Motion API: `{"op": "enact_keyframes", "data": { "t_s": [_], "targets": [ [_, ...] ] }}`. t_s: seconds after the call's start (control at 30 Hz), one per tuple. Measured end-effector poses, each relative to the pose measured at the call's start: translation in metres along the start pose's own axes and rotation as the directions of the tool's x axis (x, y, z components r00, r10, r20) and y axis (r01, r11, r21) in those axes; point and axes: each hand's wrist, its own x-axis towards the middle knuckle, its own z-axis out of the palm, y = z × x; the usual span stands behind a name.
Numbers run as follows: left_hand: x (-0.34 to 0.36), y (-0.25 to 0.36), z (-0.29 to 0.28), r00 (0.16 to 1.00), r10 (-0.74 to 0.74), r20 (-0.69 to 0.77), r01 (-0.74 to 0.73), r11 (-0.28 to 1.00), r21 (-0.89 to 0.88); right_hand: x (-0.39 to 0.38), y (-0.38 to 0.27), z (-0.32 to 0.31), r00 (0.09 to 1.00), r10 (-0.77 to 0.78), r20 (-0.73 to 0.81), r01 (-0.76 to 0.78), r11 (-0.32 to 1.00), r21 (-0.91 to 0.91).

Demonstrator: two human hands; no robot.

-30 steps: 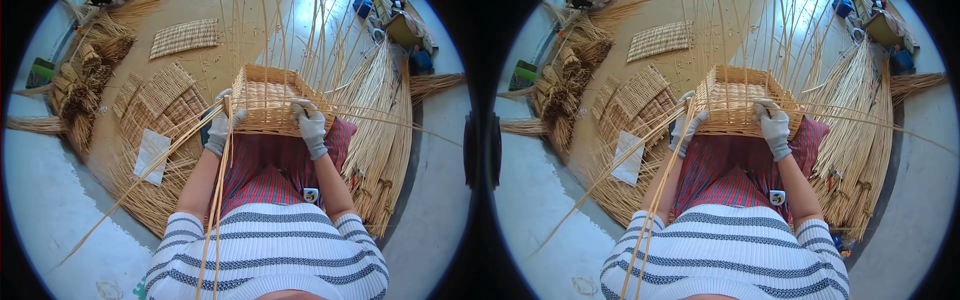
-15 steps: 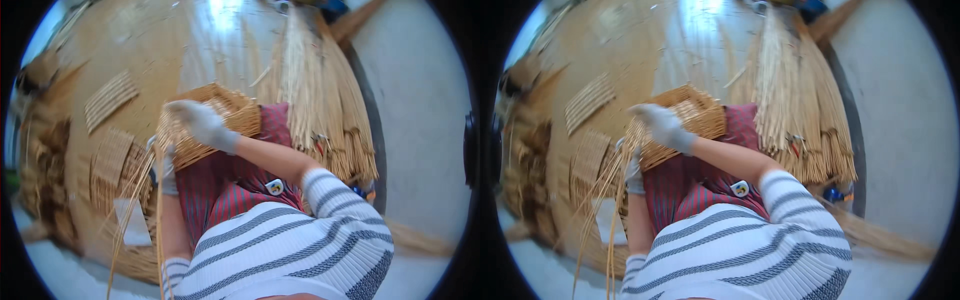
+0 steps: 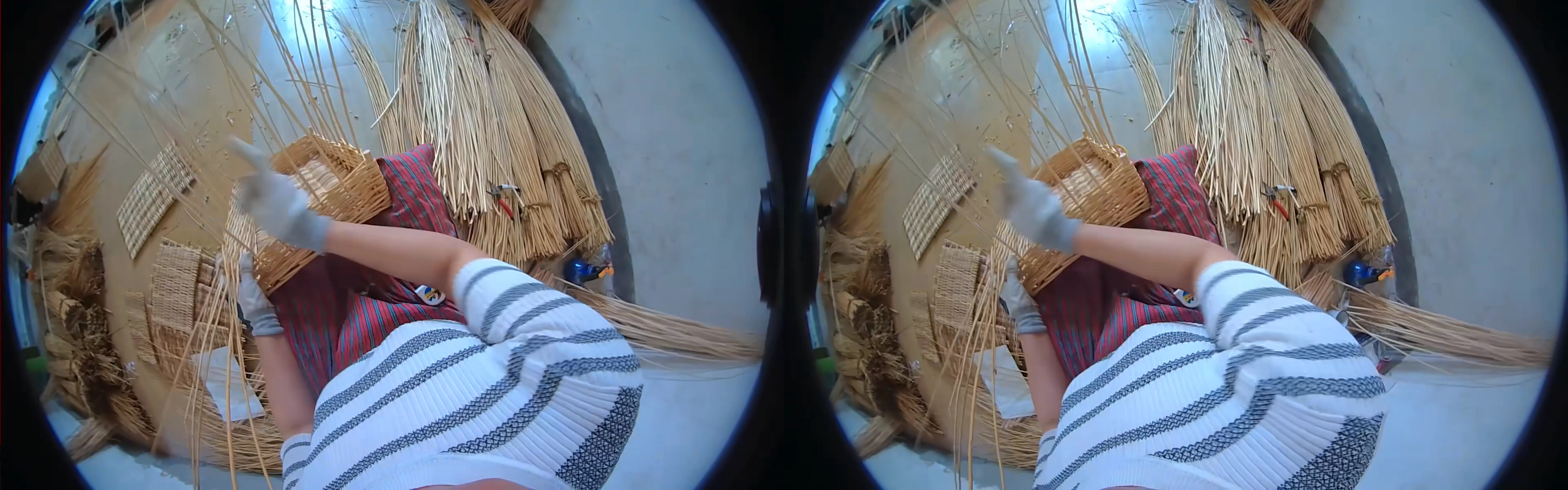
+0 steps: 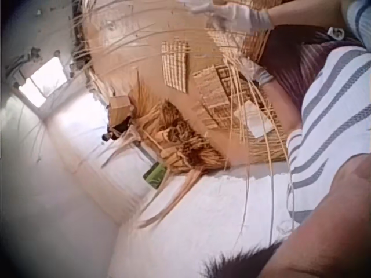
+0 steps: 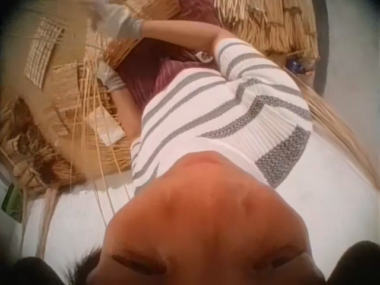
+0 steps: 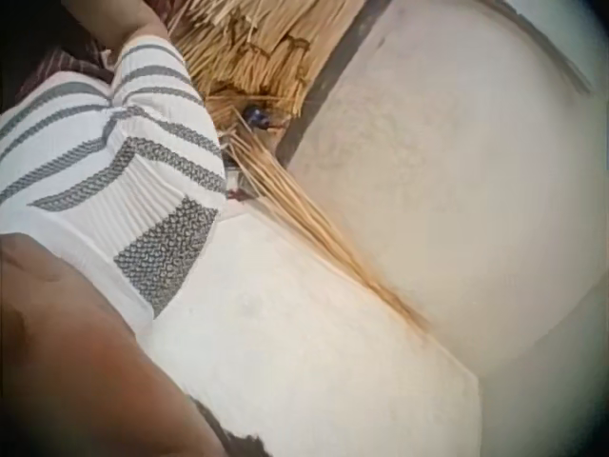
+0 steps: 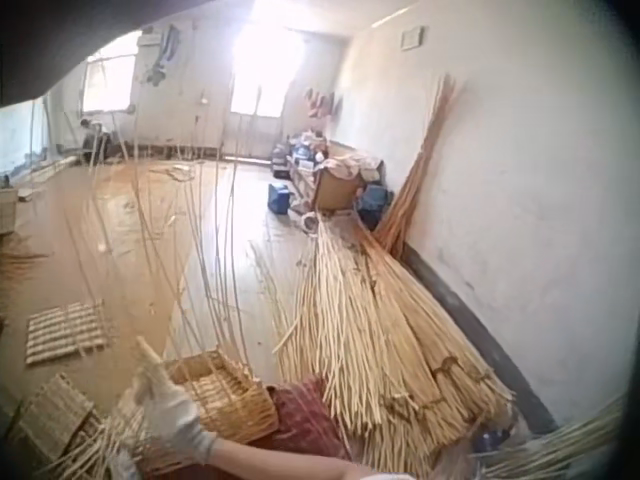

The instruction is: Weave a rectangular basket using long reeds.

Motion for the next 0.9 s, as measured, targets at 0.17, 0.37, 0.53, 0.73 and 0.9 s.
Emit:
{"op": "enact_keyframes", "data": {
  "t_s": [0.17,0.37,0.53,0.73,0.9],
  "targets": [
    [-0.064,0.007,0.051,0.719,0.476,-0.506,-0.157,0.821,0.548,-0.067,0.089,-0.064,0.851,0.498,0.169,-0.485,0.619,0.618],
    [-0.067,0.032,0.094,0.883,0.453,0.123,-0.466,0.811,0.354,-0.083,0.088,-0.068,0.867,0.48,0.132,-0.473,0.711,0.521],
    [-0.027,0.058,0.102,0.983,-0.1,0.155,-0.001,0.839,0.545,-0.003,0.013,-0.031,0.991,-0.105,0.082,0.118,0.977,-0.178],
    [-0.03,0.051,0.1,0.992,-0.03,0.124,-0.031,0.886,0.463,0.003,0.06,-0.06,0.98,-0.192,-0.061,0.201,0.934,0.297],
    [-0.002,0.072,0.124,0.912,0.4,0.089,-0.286,0.467,0.837,-0.066,0.051,-0.099,0.954,0.268,-0.137,-0.199,0.902,0.384]
  ]
}}
